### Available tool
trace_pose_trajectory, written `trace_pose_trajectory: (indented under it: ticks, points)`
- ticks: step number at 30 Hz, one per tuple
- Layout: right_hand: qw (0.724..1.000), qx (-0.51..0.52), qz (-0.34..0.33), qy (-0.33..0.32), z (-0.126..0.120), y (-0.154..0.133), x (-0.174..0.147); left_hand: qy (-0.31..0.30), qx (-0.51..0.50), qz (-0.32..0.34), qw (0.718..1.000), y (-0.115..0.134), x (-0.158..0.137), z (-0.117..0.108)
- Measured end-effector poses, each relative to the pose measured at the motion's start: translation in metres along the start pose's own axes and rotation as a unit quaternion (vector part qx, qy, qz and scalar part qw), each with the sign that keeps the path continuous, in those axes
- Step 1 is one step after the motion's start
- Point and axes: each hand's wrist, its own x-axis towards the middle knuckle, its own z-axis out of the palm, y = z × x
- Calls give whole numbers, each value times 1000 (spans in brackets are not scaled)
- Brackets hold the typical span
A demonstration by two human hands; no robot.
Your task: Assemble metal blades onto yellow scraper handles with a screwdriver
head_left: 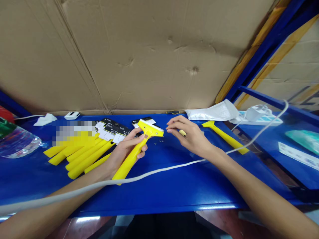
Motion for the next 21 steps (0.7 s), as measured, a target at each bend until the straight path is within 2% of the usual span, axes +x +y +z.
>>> trace_pose_trajectory:
  ticks: [3, 9, 12, 17, 21]
  points:
    - [1000, 7, 21, -14, 0, 0, 0, -1, -1, -1, 1000, 0, 0, 0]
    - [983, -43, 64, -165, 12, 8, -8, 5, 9, 1, 1000, 0, 1, 1]
    - [972, -65, 86, -207, 18, 8, -11, 9, 10, 2, 1000, -1, 1, 0]
    - [974, -59, 107, -191, 23, 5, -6, 7, 11, -20, 1000, 2, -1, 1]
    - [974, -96, 80, -191, 30, 6, 2, 2, 12, -30, 999, 5, -3, 3]
